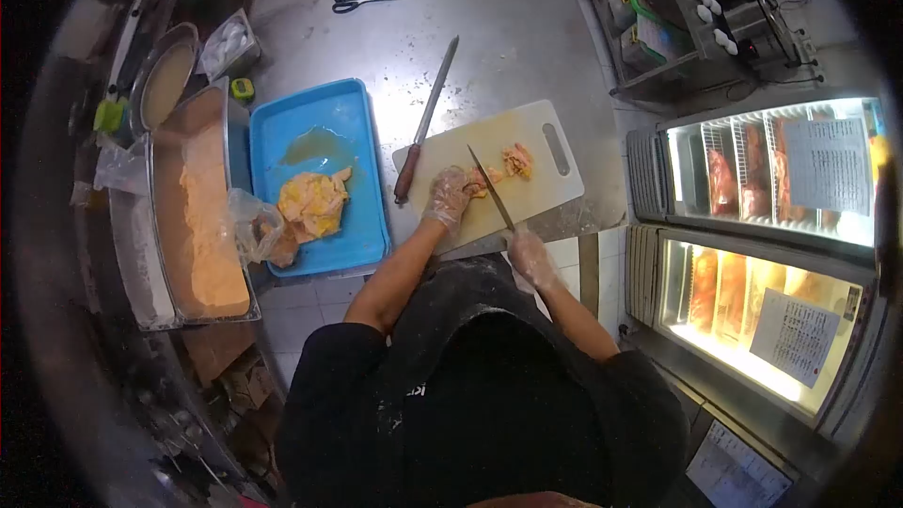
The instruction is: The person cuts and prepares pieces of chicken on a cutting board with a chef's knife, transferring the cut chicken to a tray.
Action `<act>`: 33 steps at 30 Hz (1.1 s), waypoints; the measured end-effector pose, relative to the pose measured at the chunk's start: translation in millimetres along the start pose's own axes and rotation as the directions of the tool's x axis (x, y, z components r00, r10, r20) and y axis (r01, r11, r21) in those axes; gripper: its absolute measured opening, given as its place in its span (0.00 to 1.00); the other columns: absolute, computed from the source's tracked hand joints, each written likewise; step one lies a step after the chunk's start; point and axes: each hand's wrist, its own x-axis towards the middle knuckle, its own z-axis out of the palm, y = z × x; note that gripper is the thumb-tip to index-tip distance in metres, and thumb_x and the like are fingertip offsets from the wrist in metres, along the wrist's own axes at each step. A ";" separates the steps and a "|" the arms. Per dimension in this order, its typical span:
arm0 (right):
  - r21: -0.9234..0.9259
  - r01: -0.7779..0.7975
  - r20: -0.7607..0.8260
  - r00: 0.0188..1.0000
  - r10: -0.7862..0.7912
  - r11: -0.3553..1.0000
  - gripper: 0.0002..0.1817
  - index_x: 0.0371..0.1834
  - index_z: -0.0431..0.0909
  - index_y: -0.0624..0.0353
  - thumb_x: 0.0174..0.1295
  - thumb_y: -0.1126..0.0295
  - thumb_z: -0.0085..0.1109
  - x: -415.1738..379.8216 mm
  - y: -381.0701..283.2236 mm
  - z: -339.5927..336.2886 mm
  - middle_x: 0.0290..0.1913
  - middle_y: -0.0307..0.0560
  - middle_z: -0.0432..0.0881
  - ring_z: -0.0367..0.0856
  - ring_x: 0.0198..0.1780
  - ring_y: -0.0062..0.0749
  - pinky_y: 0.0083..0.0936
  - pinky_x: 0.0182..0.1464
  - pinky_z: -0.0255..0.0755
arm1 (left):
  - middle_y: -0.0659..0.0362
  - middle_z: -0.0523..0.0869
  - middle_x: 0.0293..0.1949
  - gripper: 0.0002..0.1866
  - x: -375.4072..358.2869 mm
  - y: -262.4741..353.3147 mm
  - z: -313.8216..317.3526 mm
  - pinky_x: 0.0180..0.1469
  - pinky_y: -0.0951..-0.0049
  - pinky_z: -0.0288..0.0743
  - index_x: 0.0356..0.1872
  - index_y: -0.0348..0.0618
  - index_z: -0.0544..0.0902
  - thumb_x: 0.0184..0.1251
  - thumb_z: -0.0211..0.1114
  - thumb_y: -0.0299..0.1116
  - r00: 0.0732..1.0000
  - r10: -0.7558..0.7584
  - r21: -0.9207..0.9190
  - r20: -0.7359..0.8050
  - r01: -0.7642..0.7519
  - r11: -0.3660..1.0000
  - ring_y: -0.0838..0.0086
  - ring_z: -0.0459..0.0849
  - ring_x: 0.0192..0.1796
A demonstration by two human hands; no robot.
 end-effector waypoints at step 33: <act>0.174 0.097 -0.035 0.995 -0.092 0.980 0.18 0.43 0.65 0.71 0.60 0.65 0.55 43.4 22.3 20.7 0.21 0.60 0.75 0.77 0.25 0.56 0.48 0.27 0.70 | 0.44 0.79 0.27 0.16 -28.0 -8.8 2.9 0.37 0.53 0.71 0.24 0.38 0.78 0.55 0.64 0.43 0.936 -0.324 -0.183 -0.138 0.297 0.937 0.49 0.78 0.33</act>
